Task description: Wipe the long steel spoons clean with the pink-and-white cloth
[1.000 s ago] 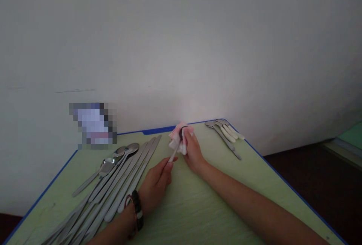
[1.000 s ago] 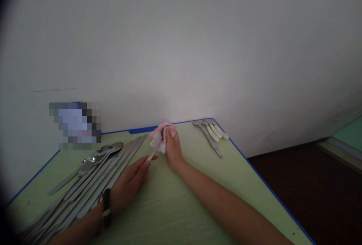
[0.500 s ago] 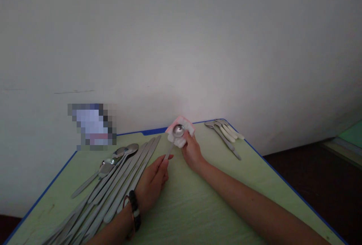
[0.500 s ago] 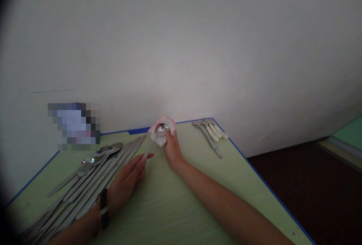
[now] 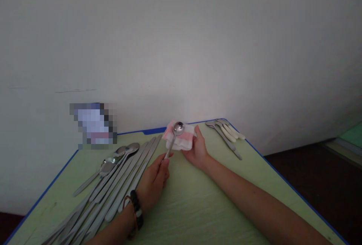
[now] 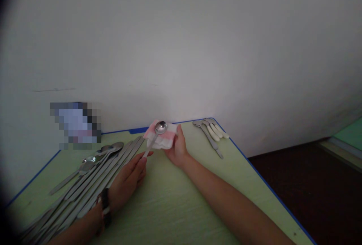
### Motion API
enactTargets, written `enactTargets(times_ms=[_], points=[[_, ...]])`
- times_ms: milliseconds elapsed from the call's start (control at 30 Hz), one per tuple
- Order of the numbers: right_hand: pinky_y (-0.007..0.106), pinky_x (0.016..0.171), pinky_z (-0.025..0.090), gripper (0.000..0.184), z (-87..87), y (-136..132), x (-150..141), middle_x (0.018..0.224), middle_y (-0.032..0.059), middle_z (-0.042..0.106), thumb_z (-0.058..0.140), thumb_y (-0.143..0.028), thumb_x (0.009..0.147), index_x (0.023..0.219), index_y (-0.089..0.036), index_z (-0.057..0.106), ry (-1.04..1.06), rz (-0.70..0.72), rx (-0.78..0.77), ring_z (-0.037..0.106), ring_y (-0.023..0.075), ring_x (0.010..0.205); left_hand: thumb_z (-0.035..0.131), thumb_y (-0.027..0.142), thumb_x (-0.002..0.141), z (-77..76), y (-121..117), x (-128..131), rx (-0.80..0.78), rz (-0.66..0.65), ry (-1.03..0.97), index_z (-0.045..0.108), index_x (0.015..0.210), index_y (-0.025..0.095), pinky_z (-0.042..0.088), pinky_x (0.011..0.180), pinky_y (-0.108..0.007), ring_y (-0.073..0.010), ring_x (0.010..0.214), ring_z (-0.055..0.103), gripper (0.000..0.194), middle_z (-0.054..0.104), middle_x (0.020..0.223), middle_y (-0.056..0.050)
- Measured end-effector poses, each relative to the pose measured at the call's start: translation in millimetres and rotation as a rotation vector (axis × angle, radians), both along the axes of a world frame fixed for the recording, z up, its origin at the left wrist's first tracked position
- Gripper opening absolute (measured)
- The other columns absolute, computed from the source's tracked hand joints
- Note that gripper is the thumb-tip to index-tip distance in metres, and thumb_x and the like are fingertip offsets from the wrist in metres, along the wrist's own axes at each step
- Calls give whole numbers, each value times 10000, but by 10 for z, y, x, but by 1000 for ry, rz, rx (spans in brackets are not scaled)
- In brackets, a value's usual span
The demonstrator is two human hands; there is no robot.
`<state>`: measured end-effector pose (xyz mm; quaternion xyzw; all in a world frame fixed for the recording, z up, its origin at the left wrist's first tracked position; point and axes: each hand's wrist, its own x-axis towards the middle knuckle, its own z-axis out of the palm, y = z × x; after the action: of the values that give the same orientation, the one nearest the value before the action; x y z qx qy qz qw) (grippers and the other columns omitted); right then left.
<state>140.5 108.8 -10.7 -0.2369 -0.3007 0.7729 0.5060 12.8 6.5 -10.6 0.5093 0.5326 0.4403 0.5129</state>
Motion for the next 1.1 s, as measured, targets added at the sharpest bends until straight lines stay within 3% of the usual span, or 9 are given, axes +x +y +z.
enactTargets(times_ms=[100, 333, 533, 700, 867, 1100], points=[[378, 716, 473, 536, -21, 41, 41, 761, 90, 684, 363, -644, 730, 778, -175, 619, 14, 87, -12, 617, 251, 852, 395, 522, 845, -12, 23, -6, 13, 56, -11, 451, 1220, 178, 214, 398, -221, -107, 449, 265, 512, 270, 540, 68], [298, 695, 466, 159, -71, 89, -21, 706, 33, 675, 496, -265, 739, 721, -166, 619, 27, 44, -20, 606, 176, 721, 359, 525, 857, -36, 34, -35, 18, 30, 61, 452, 1224, 182, 210, 403, -224, -120, 435, 284, 510, 279, 529, 65], [210, 600, 414, 156, -53, 24, -35, 657, -18, 645, 689, -281, 670, 755, -158, 642, -10, -24, 57, 527, 90, 584, 336, 417, 886, 50, -20, -29, 164, -62, 433, 520, 1177, 171, 270, 476, -249, -158, 469, 406, 423, 411, 511, 32], [210, 572, 388, 237, -31, 5, -34, 590, -29, 616, 732, -343, 627, 708, -143, 636, -62, -56, 19, 502, 75, 542, 277, 331, 903, 101, -30, -6, 162, -133, 632, 475, 1211, 150, 293, 519, -242, -165, 510, 468, 409, 478, 550, 19], [230, 558, 402, 287, -25, -6, -31, 511, -23, 596, 704, -417, 648, 643, -146, 608, -92, -1, 22, 527, 98, 507, 248, 341, 919, 74, -35, -31, 168, -197, 648, 425, 1250, 160, 291, 518, -238, -153, 514, 458, 417, 460, 563, 34], [229, 579, 425, 247, -26, 33, 42, 611, -1, 651, 743, -336, 618, 709, -137, 627, -86, 133, 65, 573, 109, 574, 264, 406, 920, 21, -23, -79, 163, -149, 468, 432, 1254, 130, 289, 481, -218, -124, 490, 397, 465, 373, 535, 63]])
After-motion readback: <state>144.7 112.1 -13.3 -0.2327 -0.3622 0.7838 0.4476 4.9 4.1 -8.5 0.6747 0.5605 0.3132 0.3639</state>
